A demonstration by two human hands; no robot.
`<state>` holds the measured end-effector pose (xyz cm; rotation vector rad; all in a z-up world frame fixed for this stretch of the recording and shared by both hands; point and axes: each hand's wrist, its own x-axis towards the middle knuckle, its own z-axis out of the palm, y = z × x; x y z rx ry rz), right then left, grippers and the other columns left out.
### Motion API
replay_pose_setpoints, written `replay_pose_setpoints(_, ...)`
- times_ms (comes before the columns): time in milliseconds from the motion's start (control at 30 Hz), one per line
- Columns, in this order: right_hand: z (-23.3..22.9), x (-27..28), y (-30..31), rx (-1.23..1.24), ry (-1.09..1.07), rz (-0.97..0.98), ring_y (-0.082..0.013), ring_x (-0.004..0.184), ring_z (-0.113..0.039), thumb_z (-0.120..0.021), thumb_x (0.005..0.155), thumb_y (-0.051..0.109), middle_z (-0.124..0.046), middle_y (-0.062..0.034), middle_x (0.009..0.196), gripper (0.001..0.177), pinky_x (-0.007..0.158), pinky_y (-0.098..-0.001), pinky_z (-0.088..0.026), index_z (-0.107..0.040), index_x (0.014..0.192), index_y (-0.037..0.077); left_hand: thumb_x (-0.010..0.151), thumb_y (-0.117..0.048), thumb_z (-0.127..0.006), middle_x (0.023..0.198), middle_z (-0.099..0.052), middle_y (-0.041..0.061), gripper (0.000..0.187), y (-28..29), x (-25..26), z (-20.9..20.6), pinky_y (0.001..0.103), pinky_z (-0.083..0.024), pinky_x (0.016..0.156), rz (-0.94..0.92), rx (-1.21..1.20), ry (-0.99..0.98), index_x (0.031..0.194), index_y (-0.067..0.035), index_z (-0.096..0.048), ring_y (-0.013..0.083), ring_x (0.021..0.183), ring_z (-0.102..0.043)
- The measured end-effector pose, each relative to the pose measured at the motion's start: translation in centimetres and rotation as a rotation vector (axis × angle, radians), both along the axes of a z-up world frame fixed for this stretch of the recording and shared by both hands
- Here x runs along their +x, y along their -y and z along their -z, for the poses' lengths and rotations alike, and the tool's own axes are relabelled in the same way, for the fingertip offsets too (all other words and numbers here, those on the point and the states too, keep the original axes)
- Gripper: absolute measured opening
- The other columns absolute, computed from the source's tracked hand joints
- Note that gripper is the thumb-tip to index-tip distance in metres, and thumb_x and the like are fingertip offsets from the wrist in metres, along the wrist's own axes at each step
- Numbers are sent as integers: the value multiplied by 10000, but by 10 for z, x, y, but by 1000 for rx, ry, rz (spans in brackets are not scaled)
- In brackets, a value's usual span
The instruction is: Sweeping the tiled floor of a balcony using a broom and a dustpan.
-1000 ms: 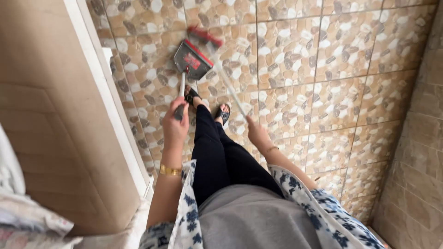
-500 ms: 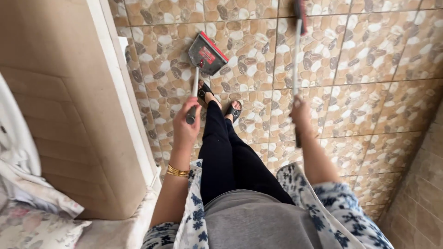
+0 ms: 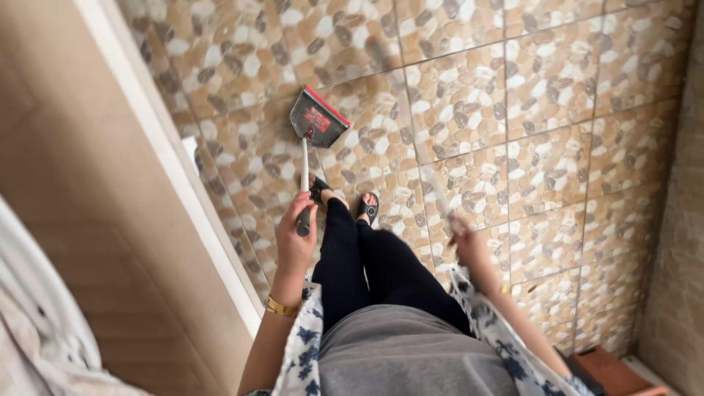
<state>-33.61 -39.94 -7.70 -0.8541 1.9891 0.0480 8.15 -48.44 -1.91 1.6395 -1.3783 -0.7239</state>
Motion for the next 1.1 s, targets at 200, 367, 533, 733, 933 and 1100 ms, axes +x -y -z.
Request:
replay_pose_setpoints(200, 88, -117, 161, -233, -195, 108, -237, 459, -579, -521, 1089, 328, -670, -136, 639, 450, 419, -332, -489, -518, 1489, 121, 923, -114, -760, 1057, -762, 125, 135, 98, -46, 44, 396, -612, 825, 78, -85, 12, 1042, -101, -698, 327, 1012, -723)
replay_pose_setpoints(367, 190, -180, 283, -251, -218, 133, -262, 588, -704, -557, 1038, 298, -715, -69, 846, 403, 520, -402, -577, -531, 1440, 291, 951, -194, -740, 1065, -757, 70, 124, 201, -104, 53, 376, -599, 827, 171, -129, 50, 1033, -143, -662, 288, 1000, -734)
replay_pose_setpoints(533, 128, -74, 246, -182, -388, -233, -507, 878, -713, -463, 1076, 319, -727, -325, 880, 414, 822, -615, -553, -738, 1106, 10, 975, -177, -712, 1079, -734, 96, 128, 280, -152, 23, 383, -595, 860, 223, -130, -13, 1045, -107, -631, 330, 1014, -725)
replay_pose_setpoints(733, 14, -85, 184, 95, 5, -168, -288, 694, -741, -583, 970, 326, -730, -49, 626, 499, 704, -410, -573, -531, 1452, 446, 976, -160, -689, 1050, -719, 88, 97, 312, -185, 19, 400, -592, 858, 267, -94, -33, 1043, -126, -627, 341, 1004, -721)
replay_pose_setpoints(933, -8, -116, 283, -23, -176, -111, -494, 914, -702, -568, 1013, 307, -735, -303, 897, 448, 832, -597, -537, -577, 1450, 211, 963, -152, -701, 1050, -713, 115, 124, 311, -194, 24, 406, -596, 863, 271, -48, 6, 1040, -108, -614, 355, 1014, -719)
replay_pose_setpoints(1100, 76, -88, 262, -151, 76, -109, -530, 698, -646, -310, 1095, 259, -662, -368, 726, 483, 689, -582, -495, -676, 1245, -19, 970, -141, -700, 1048, -721, 142, 108, 305, -200, 23, 431, -592, 832, 241, -43, 21, 1035, -89, -632, 385, 1007, -716)
